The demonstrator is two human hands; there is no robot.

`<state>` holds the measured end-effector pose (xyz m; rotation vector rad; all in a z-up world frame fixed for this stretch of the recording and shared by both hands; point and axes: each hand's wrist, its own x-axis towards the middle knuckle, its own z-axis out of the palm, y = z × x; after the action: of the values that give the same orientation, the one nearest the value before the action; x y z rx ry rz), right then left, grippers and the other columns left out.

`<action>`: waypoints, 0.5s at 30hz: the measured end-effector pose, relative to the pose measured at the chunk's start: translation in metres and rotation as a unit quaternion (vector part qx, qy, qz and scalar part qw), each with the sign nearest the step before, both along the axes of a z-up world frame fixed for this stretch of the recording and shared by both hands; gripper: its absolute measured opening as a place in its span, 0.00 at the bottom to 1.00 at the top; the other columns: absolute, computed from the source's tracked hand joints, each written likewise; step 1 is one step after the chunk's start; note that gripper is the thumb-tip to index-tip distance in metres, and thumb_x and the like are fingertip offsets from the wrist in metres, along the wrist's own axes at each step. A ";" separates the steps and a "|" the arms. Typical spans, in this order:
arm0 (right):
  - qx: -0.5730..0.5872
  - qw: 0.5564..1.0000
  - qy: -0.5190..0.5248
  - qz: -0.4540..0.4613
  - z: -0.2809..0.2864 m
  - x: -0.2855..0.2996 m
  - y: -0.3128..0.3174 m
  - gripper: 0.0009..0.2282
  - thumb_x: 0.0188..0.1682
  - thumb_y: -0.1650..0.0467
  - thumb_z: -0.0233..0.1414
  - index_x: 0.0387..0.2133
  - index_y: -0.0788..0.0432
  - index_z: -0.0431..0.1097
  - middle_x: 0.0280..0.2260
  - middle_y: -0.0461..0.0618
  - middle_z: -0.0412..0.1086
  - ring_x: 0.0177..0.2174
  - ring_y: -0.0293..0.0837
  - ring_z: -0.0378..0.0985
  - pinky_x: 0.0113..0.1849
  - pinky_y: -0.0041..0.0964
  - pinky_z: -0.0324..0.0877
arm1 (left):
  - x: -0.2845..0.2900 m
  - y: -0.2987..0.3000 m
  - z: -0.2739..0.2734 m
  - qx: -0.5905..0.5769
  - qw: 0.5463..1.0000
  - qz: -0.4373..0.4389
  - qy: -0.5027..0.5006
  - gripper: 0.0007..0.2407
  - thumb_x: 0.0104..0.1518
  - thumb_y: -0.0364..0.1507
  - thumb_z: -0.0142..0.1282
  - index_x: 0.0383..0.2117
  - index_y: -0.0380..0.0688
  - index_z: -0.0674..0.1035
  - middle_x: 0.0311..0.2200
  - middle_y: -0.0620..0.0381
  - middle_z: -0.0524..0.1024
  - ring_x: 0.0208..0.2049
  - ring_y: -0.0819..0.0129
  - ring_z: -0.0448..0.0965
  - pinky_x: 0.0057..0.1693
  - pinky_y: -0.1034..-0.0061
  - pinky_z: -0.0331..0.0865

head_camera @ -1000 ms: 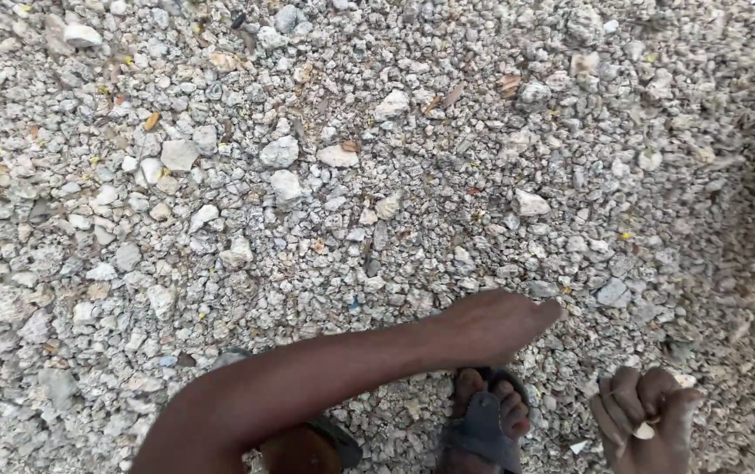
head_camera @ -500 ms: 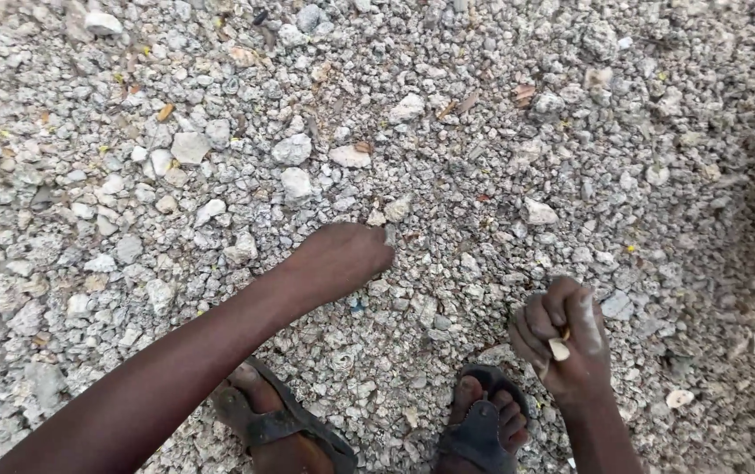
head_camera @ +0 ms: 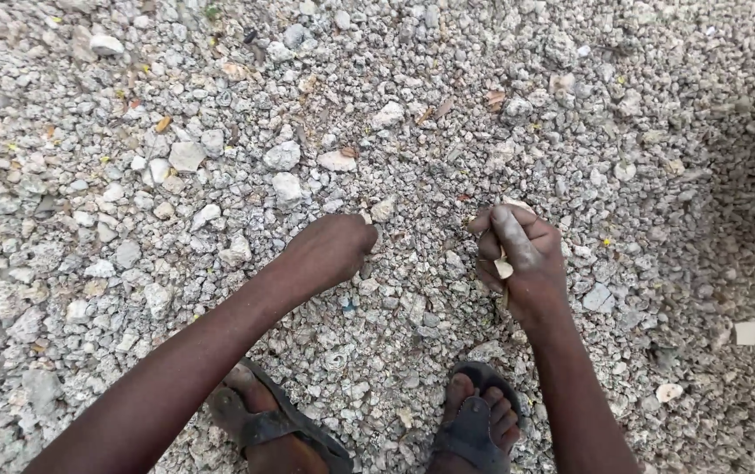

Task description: Picking up small stones and debris from a gravel surface by hand and collecting them.

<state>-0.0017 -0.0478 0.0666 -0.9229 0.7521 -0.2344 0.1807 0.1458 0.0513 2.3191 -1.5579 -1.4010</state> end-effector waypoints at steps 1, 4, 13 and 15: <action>0.001 1.000 -0.002 0.004 -0.004 0.002 0.008 0.11 0.58 0.70 0.46 0.33 0.68 0.69 0.13 0.44 0.52 0.09 0.31 0.52 0.09 0.25 0.57 | -0.005 -0.006 0.007 0.001 1.000 0.004 -0.002 0.07 0.59 0.16 0.50 0.35 0.34 0.82 0.25 0.47 0.76 0.25 0.58 0.80 0.34 0.66 0.76; 0.085 0.996 -0.007 -0.026 -0.016 0.008 0.031 0.15 0.62 0.66 0.41 0.30 0.61 0.69 0.14 0.41 0.57 0.10 0.31 0.58 0.11 0.23 0.59 | -0.025 -0.030 0.031 -0.055 0.984 0.144 0.083 0.05 0.60 0.24 0.53 0.34 0.40 0.81 0.29 0.47 0.78 0.29 0.57 0.79 0.39 0.68 0.74; 0.339 0.923 -0.095 -0.158 -0.017 0.021 0.046 0.21 0.62 0.56 0.41 0.22 0.53 0.67 0.23 0.42 0.71 0.30 0.40 0.77 0.38 0.33 0.71 | -0.048 -0.074 0.058 -0.187 0.970 0.145 0.061 0.04 0.61 0.24 0.55 0.40 0.41 0.79 0.27 0.50 0.75 0.28 0.56 0.78 0.37 0.64 0.75; 0.361 0.913 -0.152 -0.116 -0.038 0.012 0.028 0.23 0.63 0.55 0.38 0.21 0.51 0.67 0.24 0.44 0.70 0.31 0.44 0.76 0.38 0.40 0.70 | -0.049 -0.076 0.058 -0.213 0.971 0.107 0.026 0.04 0.61 0.24 0.56 0.40 0.40 0.77 0.26 0.52 0.73 0.27 0.56 0.77 0.35 0.64 0.76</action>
<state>0.0102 -0.0193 0.0283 -0.0853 0.5848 -0.2734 0.1317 0.0700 0.1093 2.0949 -1.3766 -0.9590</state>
